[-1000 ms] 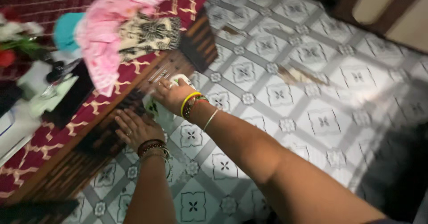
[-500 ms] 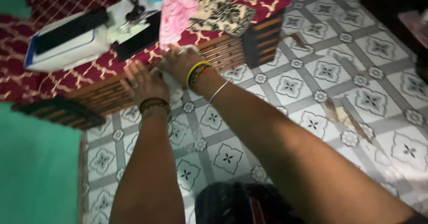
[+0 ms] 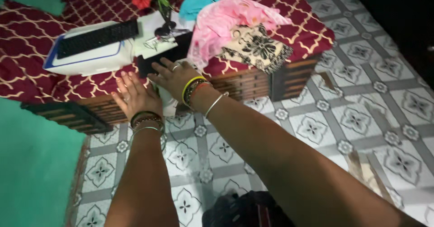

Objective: The person wipes a dark surface with a patterned cloth, then spreads a pink floral mat on the floor. They move a white HP laptop and a black keyboard from a bed onto the mat, then wipe the laptop lid with the cloth.

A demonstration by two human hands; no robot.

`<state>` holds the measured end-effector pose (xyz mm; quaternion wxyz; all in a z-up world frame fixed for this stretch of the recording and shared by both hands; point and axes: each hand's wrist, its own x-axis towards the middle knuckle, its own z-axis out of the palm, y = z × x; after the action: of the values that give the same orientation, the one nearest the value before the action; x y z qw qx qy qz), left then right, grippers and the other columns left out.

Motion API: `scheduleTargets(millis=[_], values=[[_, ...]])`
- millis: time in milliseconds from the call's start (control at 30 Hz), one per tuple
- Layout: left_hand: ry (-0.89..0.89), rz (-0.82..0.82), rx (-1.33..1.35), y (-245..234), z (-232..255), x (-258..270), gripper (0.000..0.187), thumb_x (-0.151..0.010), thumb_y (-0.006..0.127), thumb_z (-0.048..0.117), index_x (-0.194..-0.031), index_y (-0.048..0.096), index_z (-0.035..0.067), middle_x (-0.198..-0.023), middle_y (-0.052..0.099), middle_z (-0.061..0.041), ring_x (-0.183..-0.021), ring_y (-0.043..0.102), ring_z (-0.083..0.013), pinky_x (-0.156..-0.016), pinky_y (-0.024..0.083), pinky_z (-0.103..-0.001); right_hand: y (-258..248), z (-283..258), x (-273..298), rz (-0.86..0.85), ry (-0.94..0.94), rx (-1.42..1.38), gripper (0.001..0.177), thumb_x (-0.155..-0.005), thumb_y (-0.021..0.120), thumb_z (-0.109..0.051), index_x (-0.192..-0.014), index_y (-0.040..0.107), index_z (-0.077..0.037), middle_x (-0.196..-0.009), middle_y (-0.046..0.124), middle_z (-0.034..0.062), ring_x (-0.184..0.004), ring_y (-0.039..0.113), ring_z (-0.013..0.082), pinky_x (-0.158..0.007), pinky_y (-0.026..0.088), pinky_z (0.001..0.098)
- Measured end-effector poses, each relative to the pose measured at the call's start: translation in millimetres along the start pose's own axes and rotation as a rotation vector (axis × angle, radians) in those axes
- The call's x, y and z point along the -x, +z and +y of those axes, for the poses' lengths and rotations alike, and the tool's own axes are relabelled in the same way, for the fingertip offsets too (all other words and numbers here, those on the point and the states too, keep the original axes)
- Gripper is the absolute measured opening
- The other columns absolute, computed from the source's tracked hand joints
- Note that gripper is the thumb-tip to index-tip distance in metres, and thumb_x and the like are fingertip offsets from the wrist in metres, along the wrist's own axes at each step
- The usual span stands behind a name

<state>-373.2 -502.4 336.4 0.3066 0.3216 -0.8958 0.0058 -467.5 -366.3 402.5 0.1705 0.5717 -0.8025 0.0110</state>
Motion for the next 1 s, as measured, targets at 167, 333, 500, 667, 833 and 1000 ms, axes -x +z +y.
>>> scheduleTargets(millis=[167,333,500,667,833,1000], values=[[-0.011,0.026,-0.032,11.5,0.4,-25.4,0.069,-0.104,0.041,0.036,-0.163,0.027,0.002,-0.172,0.020,-0.014,-0.159,0.011,-0.0307,-0.125,0.004,-0.057,6.9,14.0,-22.2,0.016,-0.054,-0.015,0.052,-0.100,0.048,-0.029,-0.151,0.042,-0.036,-0.166,0.025,0.0033,-0.151,0.028,0.0298,-0.110,0.039,0.0556],[-0.036,0.071,-0.100,26.7,7.6,-39.9,0.068,-0.106,0.041,0.037,-0.162,0.028,0.001,-0.171,0.020,-0.015,-0.159,0.011,-0.0315,-0.125,0.004,-0.057,3.2,47.3,-37.1,-0.074,-0.104,-0.004,0.062,-0.090,0.059,-0.025,-0.148,0.045,-0.038,-0.164,0.028,0.0042,-0.147,0.031,0.0312,-0.109,0.039,0.0548],[-0.126,0.117,-0.190,39.0,20.8,-47.0,0.067,-0.105,0.040,0.039,-0.162,0.029,0.005,-0.172,0.020,-0.013,-0.159,0.010,-0.0300,-0.125,0.004,-0.058,7.7,82.7,-53.9,-0.212,-0.091,-0.039,0.054,-0.095,0.056,-0.026,-0.147,0.049,-0.040,-0.147,0.051,0.0045,-0.134,0.051,0.0297,-0.105,0.045,0.0534],[-0.215,0.120,-0.218,56.0,40.9,-45.1,0.068,-0.104,0.038,0.041,-0.163,0.025,0.007,-0.172,0.017,-0.009,-0.159,0.009,-0.0281,-0.124,0.004,-0.058,43.7,112.2,-65.2,-0.109,-0.067,-0.117,0.044,-0.099,0.046,-0.021,-0.139,0.058,-0.034,-0.136,0.059,0.0104,-0.121,0.062,0.0337,-0.092,0.054,0.0508],[-0.337,-0.023,-0.333,66.7,48.7,-26.9,0.069,-0.100,0.037,0.039,-0.162,0.020,0.013,-0.172,0.010,-0.003,-0.157,0.006,-0.0256,-0.121,0.002,-0.058,86.3,126.0,-68.9,-0.150,-0.030,-0.278,0.036,-0.100,0.045,-0.017,-0.131,0.062,-0.022,-0.130,0.062,0.0153,-0.113,0.068,0.0360,-0.088,0.057,0.0510],[-0.382,-0.085,-0.395,84.5,37.9,-30.3,0.068,-0.102,0.034,0.041,-0.163,0.019,0.017,-0.172,0.008,-0.001,-0.158,0.004,-0.0236,-0.123,0.001,-0.059,109.4,125.9,-84.8,-0.208,-0.012,-0.343,0.032,-0.095,0.056,-0.024,-0.126,0.064,-0.020,-0.119,0.069,0.0155,-0.112,0.069,0.0365,-0.091,0.057,0.0495]])
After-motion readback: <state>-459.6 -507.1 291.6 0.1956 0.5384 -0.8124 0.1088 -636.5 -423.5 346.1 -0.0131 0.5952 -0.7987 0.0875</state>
